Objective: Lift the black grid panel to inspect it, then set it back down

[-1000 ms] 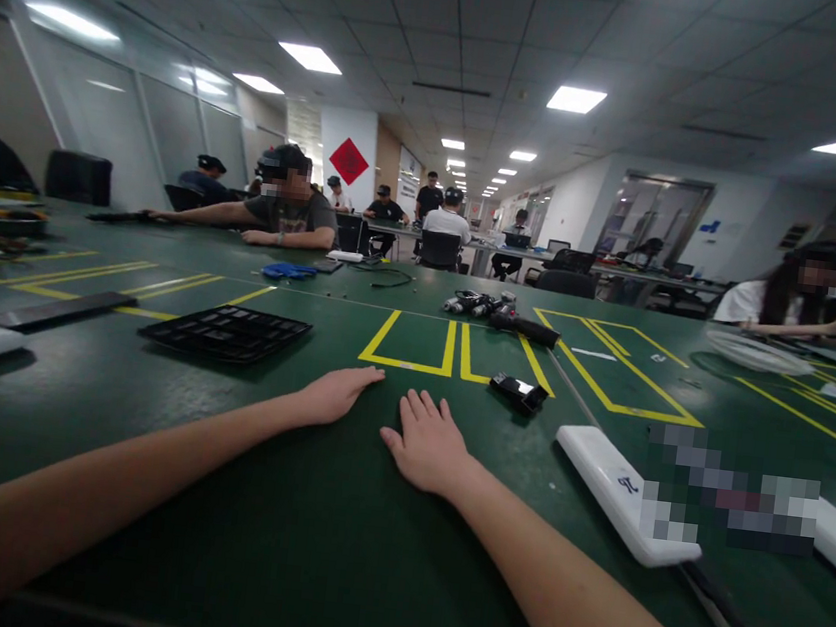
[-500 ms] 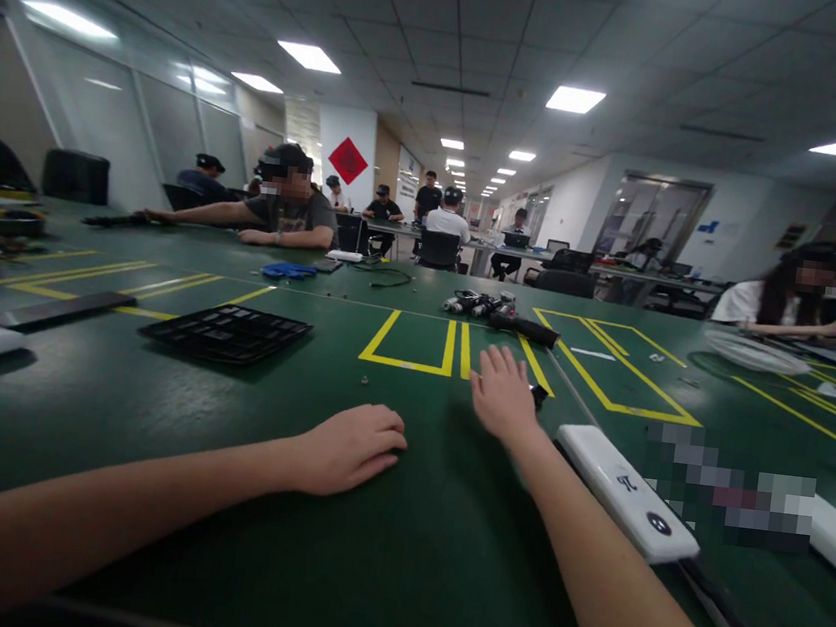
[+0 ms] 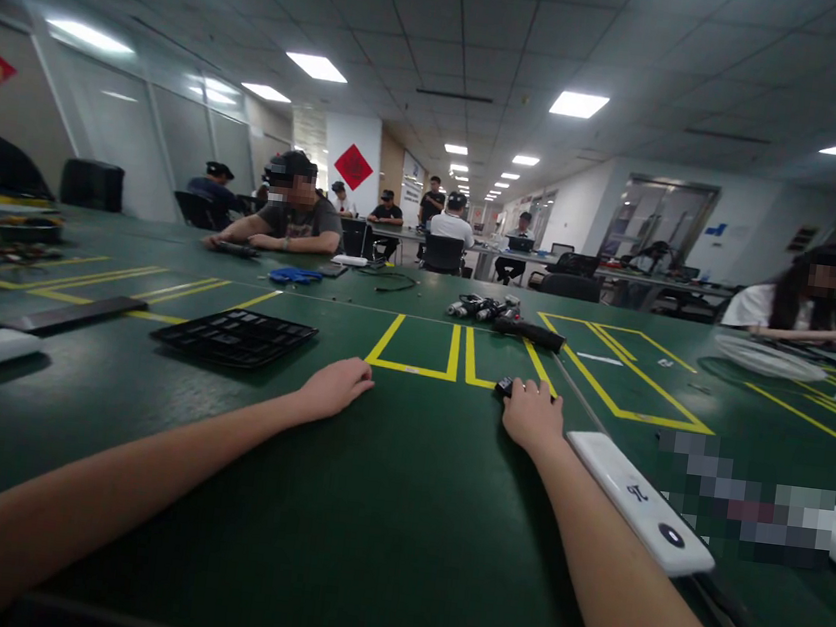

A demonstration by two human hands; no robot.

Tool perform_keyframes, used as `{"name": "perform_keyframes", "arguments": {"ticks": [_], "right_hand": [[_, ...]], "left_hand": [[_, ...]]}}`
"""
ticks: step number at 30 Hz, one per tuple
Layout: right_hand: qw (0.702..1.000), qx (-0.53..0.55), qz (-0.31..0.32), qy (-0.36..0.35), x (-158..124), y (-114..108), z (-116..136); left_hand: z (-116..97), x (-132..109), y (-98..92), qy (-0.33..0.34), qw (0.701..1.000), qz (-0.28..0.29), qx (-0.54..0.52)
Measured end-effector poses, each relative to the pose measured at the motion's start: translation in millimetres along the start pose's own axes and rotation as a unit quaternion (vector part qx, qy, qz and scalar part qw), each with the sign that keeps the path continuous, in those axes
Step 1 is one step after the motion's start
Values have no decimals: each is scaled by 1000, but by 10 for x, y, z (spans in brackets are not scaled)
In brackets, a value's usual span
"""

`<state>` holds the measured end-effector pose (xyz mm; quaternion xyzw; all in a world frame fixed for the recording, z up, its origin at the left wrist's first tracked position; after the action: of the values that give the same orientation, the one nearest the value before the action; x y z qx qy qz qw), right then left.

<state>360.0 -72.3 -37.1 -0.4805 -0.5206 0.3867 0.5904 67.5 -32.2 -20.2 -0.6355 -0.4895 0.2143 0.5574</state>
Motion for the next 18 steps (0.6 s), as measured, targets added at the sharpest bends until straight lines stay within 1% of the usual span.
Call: {"name": "perform_keyframes", "arguments": {"ticks": [2, 4, 5, 6, 7, 9, 10, 11, 13, 15, 17, 18], "right_hand": [[1000, -1, 0, 0, -12, 3, 18], [1000, -4, -3, 0, -28, 4, 38], [1000, -6, -7, -1, -36, 1, 49], [1000, -8, -12, -3, -42, -4, 58], [1000, -10, -17, -5, -47, -7, 66], [1000, -12, -21, -7, -53, -8, 73], [1000, -12, -21, -8, -53, -6, 74], [1000, -12, -20, -8, -52, -3, 72], [1000, -12, -14, -6, -49, 4, 64], [1000, -11, -10, -3, -45, 6, 56], [1000, -10, -5, 0, -41, 8, 52], [1000, -10, -3, 2, -38, 8, 53]], "left_hand": [[26, -17, 19, 7, 1000, -4, -15], [59, -35, -7, -3, 998, -30, -60], [96, -34, -33, -21, 994, -43, -100], [167, -26, -67, -58, 984, -58, -161], [265, -15, -108, -107, 964, -74, -233], [506, 4, -229, -207, 904, -111, -357], [638, 7, -328, -245, 876, -134, -392], [777, 4, -462, -271, 858, -161, -405], [1078, -44, -776, -306, 845, -208, -386], [1403, -166, -1061, -343, 836, -237, -356], [1692, -317, -1267, -370, 837, -248, -317], [1814, -385, -1328, -381, 841, -247, -294]]}}
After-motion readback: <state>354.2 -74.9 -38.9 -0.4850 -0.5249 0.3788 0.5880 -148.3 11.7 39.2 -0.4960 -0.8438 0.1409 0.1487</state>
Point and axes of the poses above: each hand's wrist, its own x-axis towards the middle knuckle, its own y-axis out of the palm, z = x × y, the point moved 7 cm from there along x, towards the middle knuckle, and after that the axes turned 3 degrees about x, right-handed, at the moved point
